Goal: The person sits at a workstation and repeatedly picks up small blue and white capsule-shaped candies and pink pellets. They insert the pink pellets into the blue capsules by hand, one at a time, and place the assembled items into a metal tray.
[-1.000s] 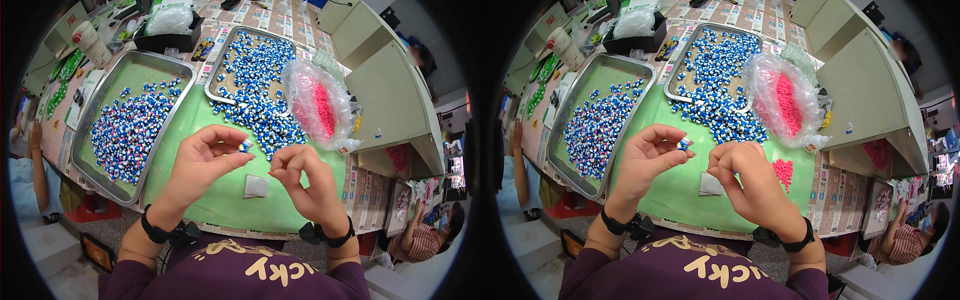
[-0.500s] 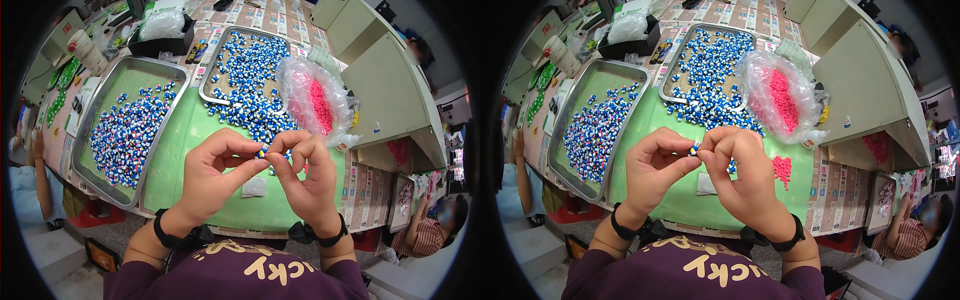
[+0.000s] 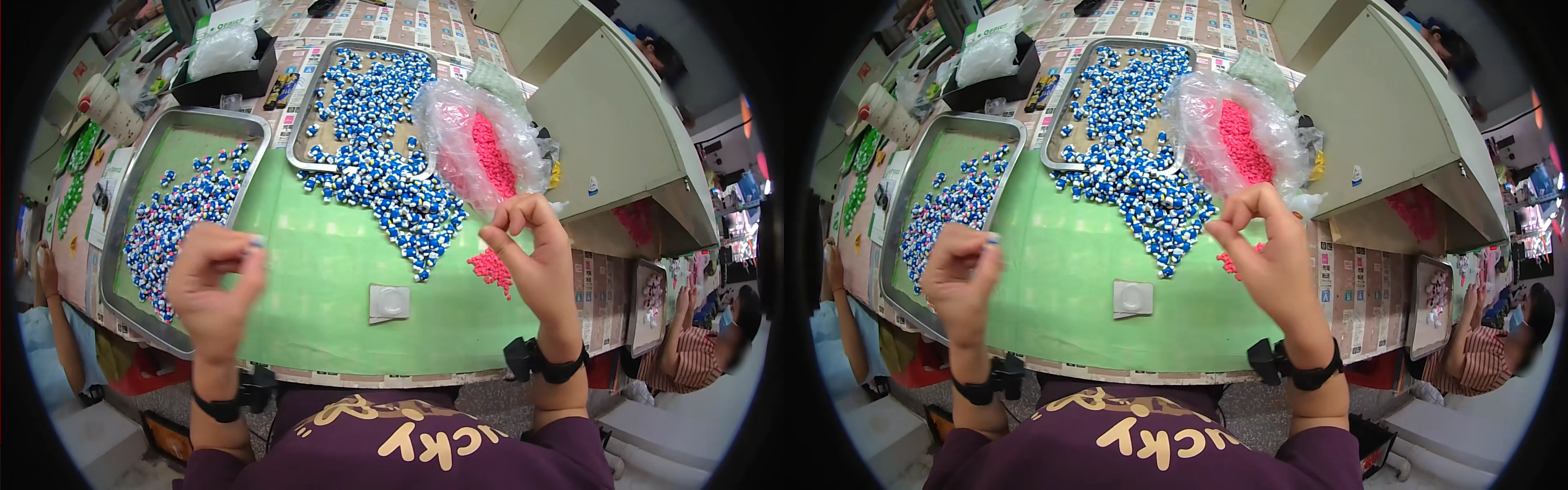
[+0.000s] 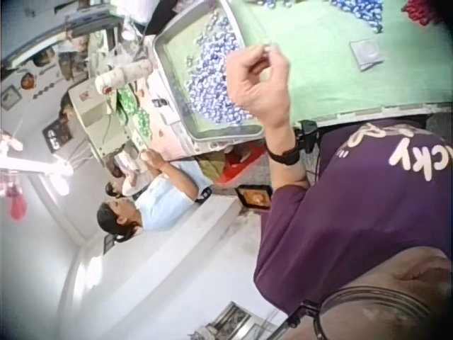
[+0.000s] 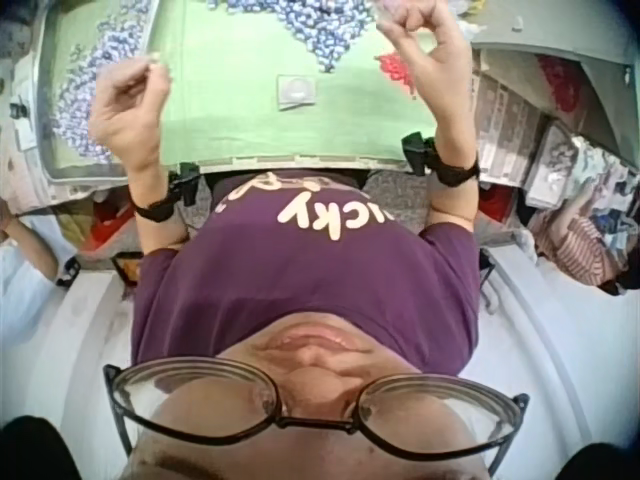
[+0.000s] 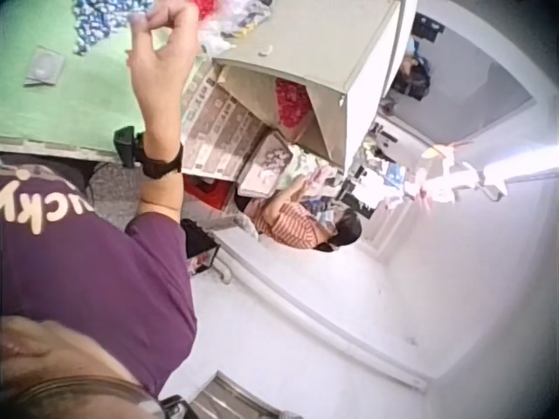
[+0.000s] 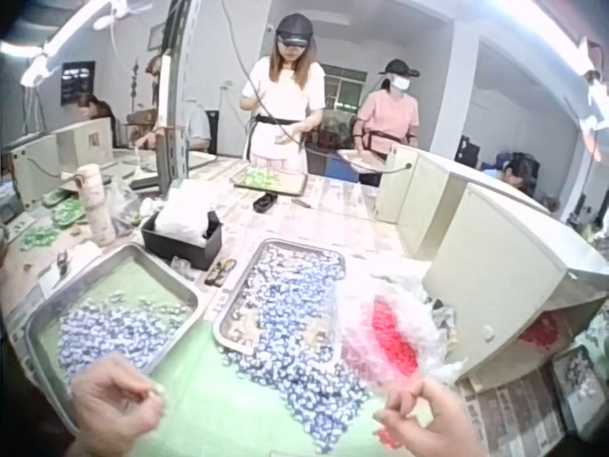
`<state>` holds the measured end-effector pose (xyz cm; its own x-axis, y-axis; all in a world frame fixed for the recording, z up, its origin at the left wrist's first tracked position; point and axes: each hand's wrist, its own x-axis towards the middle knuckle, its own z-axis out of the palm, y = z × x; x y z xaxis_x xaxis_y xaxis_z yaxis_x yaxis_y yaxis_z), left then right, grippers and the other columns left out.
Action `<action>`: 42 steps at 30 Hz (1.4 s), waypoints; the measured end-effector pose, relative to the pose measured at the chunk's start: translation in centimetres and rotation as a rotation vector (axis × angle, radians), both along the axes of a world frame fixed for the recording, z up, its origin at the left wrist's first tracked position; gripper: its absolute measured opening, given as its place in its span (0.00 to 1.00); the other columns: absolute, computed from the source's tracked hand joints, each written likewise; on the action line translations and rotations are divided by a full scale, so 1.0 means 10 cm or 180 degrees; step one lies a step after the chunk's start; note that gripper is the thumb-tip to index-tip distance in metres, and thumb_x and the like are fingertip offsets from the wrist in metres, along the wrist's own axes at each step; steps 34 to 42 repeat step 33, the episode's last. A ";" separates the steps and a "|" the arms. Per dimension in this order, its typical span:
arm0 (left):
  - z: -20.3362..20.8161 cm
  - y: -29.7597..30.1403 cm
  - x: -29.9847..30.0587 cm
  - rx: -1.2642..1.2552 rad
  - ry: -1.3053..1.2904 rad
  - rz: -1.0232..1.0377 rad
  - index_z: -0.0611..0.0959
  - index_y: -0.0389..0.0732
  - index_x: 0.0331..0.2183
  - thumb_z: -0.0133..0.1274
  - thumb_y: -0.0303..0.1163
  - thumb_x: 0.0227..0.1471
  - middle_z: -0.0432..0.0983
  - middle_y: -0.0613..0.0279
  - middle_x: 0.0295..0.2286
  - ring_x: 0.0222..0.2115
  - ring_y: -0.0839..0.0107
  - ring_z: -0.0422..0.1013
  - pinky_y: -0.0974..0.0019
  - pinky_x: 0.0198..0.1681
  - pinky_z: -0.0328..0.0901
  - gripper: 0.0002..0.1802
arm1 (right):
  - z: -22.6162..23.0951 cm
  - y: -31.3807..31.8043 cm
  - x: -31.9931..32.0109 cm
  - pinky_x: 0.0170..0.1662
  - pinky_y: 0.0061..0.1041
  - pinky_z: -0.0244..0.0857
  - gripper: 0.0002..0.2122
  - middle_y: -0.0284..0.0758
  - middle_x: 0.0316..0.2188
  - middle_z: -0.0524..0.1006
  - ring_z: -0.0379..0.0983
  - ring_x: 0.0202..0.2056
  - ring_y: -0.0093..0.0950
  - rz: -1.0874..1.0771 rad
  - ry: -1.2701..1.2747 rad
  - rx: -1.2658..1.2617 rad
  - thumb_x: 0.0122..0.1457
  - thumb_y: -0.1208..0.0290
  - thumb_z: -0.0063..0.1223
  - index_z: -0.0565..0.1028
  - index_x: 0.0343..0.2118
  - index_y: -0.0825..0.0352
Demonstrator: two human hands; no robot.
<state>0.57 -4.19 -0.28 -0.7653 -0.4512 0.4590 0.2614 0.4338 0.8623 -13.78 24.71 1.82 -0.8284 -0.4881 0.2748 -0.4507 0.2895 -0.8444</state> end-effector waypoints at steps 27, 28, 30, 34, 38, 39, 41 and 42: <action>-0.68 -0.19 -1.03 -0.1959 -0.1583 0.0033 0.81 0.35 0.31 0.61 0.25 0.42 0.73 0.55 0.30 0.29 0.63 0.73 0.61 0.34 0.67 0.10 | -0.57 0.18 0.19 0.39 0.32 0.57 0.08 0.36 0.24 0.70 0.67 0.31 0.35 0.0906 0.0291 0.1612 0.47 0.87 0.47 0.67 0.27 0.66; -0.70 -0.20 -1.03 -0.2055 -0.1515 0.0069 0.81 0.35 0.30 0.61 0.25 0.42 0.73 0.55 0.30 0.29 0.63 0.73 0.62 0.34 0.67 0.09 | -0.55 0.17 0.20 0.39 0.31 0.57 0.08 0.35 0.24 0.70 0.67 0.31 0.35 0.0894 0.0375 0.1647 0.47 0.87 0.47 0.67 0.27 0.66; -0.67 -0.20 -1.00 -0.1944 -0.1486 0.0086 0.80 0.35 0.30 0.61 0.25 0.42 0.74 0.55 0.29 0.29 0.63 0.73 0.62 0.34 0.67 0.09 | -0.49 0.15 0.22 0.39 0.31 0.57 0.08 0.34 0.25 0.70 0.67 0.31 0.34 0.0870 0.0425 0.1627 0.48 0.87 0.47 0.67 0.28 0.65; -0.36 -0.13 -0.90 -0.0905 -0.1741 -0.0128 0.82 0.37 0.32 0.60 0.26 0.44 0.78 0.55 0.35 0.34 0.67 0.76 0.62 0.38 0.70 0.09 | -0.32 0.13 0.22 0.43 0.32 0.55 0.08 0.31 0.28 0.72 0.68 0.33 0.30 0.0830 -0.0050 0.1212 0.51 0.85 0.47 0.67 0.29 0.63; -0.36 -0.13 -0.90 -0.0905 -0.1741 -0.0128 0.82 0.37 0.32 0.60 0.26 0.44 0.78 0.55 0.35 0.34 0.67 0.76 0.62 0.38 0.70 0.09 | -0.32 0.13 0.22 0.43 0.32 0.55 0.08 0.31 0.28 0.72 0.68 0.33 0.30 0.0830 -0.0050 0.1212 0.51 0.85 0.47 0.67 0.29 0.63; -0.36 -0.13 -0.90 -0.0905 -0.1741 -0.0128 0.82 0.37 0.32 0.60 0.26 0.44 0.78 0.55 0.35 0.34 0.67 0.76 0.62 0.38 0.70 0.09 | -0.32 0.13 0.22 0.43 0.32 0.55 0.08 0.31 0.28 0.72 0.68 0.33 0.30 0.0830 -0.0050 0.1212 0.51 0.85 0.47 0.67 0.29 0.63; -0.36 -0.13 -0.90 -0.0905 -0.1741 -0.0128 0.82 0.37 0.32 0.60 0.26 0.44 0.78 0.55 0.35 0.34 0.67 0.76 0.62 0.38 0.70 0.09 | -0.32 0.13 0.22 0.43 0.32 0.55 0.08 0.31 0.28 0.72 0.68 0.33 0.30 0.0830 -0.0050 0.1212 0.51 0.85 0.47 0.67 0.29 0.63; -0.36 -0.13 -0.90 -0.0905 -0.1741 -0.0128 0.82 0.37 0.32 0.60 0.26 0.44 0.78 0.55 0.35 0.34 0.67 0.76 0.62 0.38 0.70 0.09 | -0.32 0.13 0.22 0.43 0.32 0.55 0.08 0.31 0.28 0.72 0.68 0.33 0.30 0.0830 -0.0050 0.1212 0.51 0.85 0.47 0.67 0.29 0.63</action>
